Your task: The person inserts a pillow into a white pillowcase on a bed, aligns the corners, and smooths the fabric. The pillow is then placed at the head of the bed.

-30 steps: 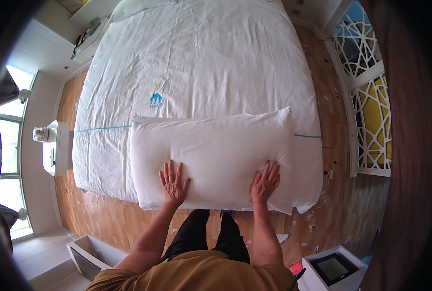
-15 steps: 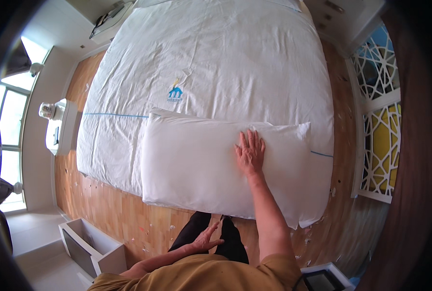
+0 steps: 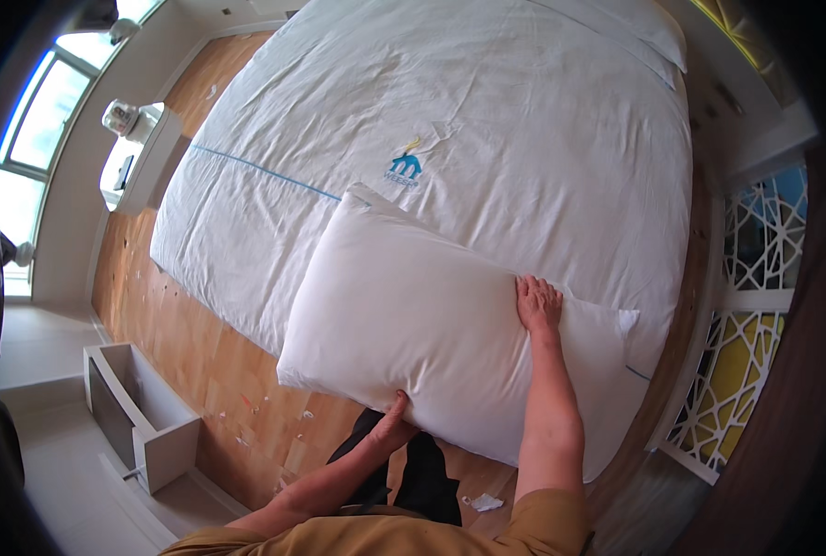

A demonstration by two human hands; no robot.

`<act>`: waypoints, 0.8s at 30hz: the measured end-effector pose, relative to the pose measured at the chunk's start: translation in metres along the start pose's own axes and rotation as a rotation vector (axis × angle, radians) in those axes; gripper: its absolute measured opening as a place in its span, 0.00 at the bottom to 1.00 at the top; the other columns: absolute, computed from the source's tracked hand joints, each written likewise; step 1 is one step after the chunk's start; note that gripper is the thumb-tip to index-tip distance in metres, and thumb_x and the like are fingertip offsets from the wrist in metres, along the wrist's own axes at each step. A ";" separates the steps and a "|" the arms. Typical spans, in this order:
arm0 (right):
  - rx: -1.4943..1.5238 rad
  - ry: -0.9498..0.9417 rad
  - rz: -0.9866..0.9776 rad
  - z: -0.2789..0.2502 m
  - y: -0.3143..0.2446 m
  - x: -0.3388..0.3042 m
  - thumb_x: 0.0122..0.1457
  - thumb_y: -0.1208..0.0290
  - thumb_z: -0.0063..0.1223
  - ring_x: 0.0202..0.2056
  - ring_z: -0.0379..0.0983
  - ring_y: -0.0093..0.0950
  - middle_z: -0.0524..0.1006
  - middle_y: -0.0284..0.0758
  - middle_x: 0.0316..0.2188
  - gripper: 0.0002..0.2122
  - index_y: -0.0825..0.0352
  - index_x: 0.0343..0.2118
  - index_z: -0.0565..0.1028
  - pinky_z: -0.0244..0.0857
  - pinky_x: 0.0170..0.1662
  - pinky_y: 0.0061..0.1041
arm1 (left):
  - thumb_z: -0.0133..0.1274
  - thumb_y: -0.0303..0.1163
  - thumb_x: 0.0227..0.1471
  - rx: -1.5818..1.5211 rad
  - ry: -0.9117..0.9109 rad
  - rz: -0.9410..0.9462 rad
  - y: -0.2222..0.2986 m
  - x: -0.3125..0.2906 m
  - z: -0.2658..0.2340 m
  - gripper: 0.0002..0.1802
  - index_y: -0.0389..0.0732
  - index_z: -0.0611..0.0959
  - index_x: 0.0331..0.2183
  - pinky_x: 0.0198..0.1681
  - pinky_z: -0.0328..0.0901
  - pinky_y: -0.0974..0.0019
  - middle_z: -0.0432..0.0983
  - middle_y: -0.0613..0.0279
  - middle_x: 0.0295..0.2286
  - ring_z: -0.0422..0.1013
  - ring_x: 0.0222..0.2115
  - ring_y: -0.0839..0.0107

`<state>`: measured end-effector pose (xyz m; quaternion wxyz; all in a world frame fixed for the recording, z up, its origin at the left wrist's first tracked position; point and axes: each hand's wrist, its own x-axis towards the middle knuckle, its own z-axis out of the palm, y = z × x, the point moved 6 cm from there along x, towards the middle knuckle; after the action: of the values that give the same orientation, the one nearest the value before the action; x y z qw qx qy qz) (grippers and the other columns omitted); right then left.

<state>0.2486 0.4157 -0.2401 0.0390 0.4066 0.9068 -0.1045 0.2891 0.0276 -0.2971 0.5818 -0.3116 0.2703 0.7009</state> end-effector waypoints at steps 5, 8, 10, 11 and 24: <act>-0.029 0.033 0.018 -0.002 -0.009 -0.025 0.63 0.52 0.35 0.36 0.74 0.40 0.79 0.39 0.30 0.18 0.60 0.28 0.74 0.60 0.44 0.41 | 0.63 0.52 0.42 -0.149 0.150 0.067 0.008 -0.006 0.005 0.47 0.50 0.60 0.59 0.64 0.42 0.47 0.57 0.68 0.59 0.50 0.60 0.61; -0.039 -0.029 0.058 -0.017 -0.020 -0.047 0.63 0.52 0.35 0.36 0.75 0.41 0.79 0.42 0.30 0.20 0.61 0.28 0.75 0.61 0.43 0.41 | 0.57 0.51 0.51 -0.106 0.094 0.126 0.018 -0.020 0.024 0.39 0.47 0.61 0.59 0.63 0.45 0.49 0.59 0.63 0.57 0.54 0.58 0.62; 0.020 0.032 0.048 -0.029 -0.024 -0.066 0.63 0.52 0.33 0.35 0.75 0.45 0.78 0.46 0.29 0.23 0.63 0.24 0.76 0.63 0.40 0.44 | 0.52 0.54 0.53 0.002 0.116 0.174 0.024 -0.031 0.027 0.37 0.46 0.63 0.58 0.60 0.52 0.50 0.63 0.61 0.55 0.57 0.56 0.62; 0.039 0.015 0.069 -0.039 -0.032 -0.078 0.63 0.51 0.33 0.34 0.74 0.46 0.78 0.47 0.29 0.24 0.64 0.23 0.76 0.64 0.39 0.45 | 0.51 0.55 0.53 0.037 0.098 0.204 0.028 -0.040 0.024 0.37 0.46 0.63 0.58 0.59 0.53 0.50 0.64 0.61 0.55 0.59 0.56 0.62; 0.408 0.139 -0.109 -0.156 -0.084 -0.227 0.64 0.53 0.35 0.28 0.72 0.53 0.75 0.51 0.22 0.22 0.64 0.27 0.78 0.64 0.31 0.49 | 0.51 0.66 0.45 0.011 0.105 0.257 0.003 -0.242 0.026 0.48 0.49 0.59 0.60 0.59 0.53 0.44 0.60 0.60 0.58 0.57 0.57 0.54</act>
<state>0.3396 0.2307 -0.0394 -0.1122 0.3629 0.8879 -0.2595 0.3145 -0.1103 -0.0981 0.4741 -0.3073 0.3420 0.7509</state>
